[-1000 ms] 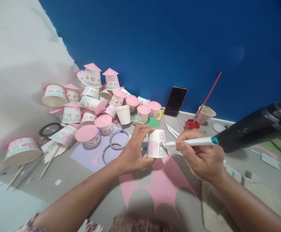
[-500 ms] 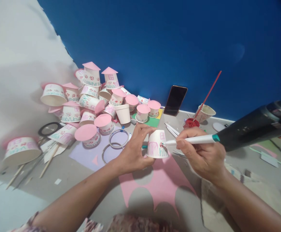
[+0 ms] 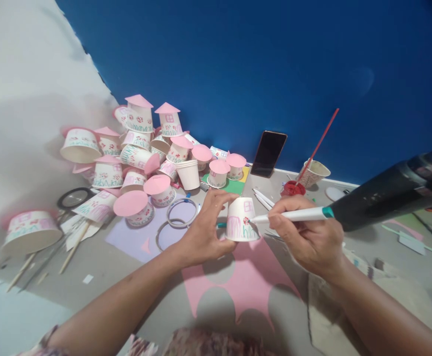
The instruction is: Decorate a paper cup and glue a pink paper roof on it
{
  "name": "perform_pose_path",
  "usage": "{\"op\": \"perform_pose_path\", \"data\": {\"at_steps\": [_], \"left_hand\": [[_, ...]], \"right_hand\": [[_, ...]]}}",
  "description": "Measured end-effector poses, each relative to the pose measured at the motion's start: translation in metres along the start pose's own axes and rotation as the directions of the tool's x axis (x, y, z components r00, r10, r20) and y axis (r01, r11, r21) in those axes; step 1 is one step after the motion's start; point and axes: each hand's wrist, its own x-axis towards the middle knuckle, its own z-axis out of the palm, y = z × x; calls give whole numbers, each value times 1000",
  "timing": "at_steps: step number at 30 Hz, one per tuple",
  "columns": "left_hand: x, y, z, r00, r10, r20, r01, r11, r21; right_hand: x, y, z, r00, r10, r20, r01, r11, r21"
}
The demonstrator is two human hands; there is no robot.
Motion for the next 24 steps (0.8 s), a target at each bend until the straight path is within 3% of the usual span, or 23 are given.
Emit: {"op": "perform_pose_path", "data": {"at_steps": [24], "left_hand": [[1,-1,1,1000,21,-1,-21,1000,-15]], "right_hand": [[1,-1,-2,1000,-15,-5,15,1000,-4]]}}
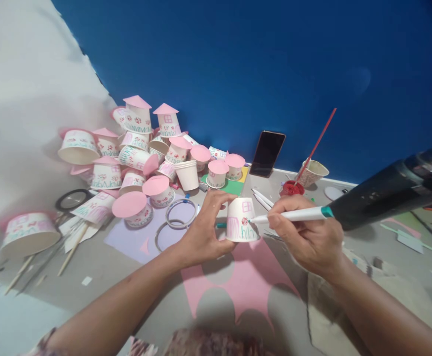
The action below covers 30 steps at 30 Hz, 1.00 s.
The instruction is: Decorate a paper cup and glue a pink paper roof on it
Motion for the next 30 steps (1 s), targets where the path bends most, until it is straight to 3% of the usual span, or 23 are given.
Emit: {"op": "perform_pose_path", "data": {"at_steps": [19,30], "left_hand": [[-1,1,-1,1000,-23,2,23,999,33],[-2,1,-1,998,-61,27,62,998,-18]], "right_hand": [[2,-6,2,1000,18,12,-18,1000,-3],[0,9,-6,990,38,-133,-48,997,-66]]}}
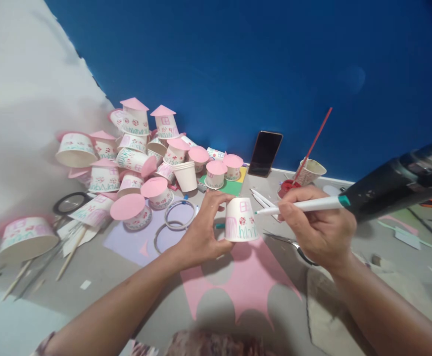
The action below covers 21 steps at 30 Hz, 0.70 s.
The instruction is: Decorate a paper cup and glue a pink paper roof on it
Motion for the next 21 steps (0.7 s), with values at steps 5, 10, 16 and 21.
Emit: {"op": "perform_pose_path", "data": {"at_steps": [5,10,16,21], "left_hand": [[-2,-3,1,998,-57,5,57,990,-129],[-1,-3,2,998,-54,11,55,987,-152],[-1,-2,3,999,-47,24,51,987,-152],[-2,-4,3,998,-46,32,50,984,-171]], "right_hand": [[1,1,0,1000,25,7,-25,1000,-2],[3,-4,0,1000,17,22,-18,998,62],[4,-8,2,999,7,40,-11,995,96],[5,-6,2,999,-9,41,5,996,94]]}}
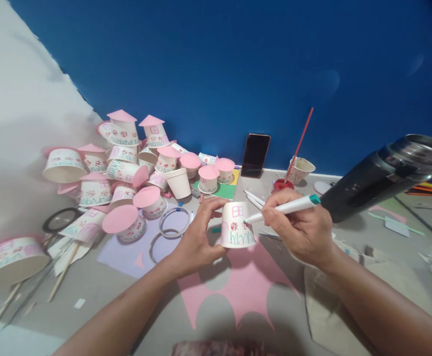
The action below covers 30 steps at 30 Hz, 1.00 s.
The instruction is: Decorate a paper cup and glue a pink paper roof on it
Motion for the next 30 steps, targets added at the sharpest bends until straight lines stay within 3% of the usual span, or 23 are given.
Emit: {"op": "perform_pose_path", "data": {"at_steps": [19,30], "left_hand": [[0,-1,0,1000,-24,-4,24,1000,18],[1,-2,-1,996,-91,-1,91,992,-87]], "right_hand": [[-1,-7,-2,1000,19,21,-19,1000,-2],[0,-6,-5,1000,5,13,-4,1000,-31]]}}
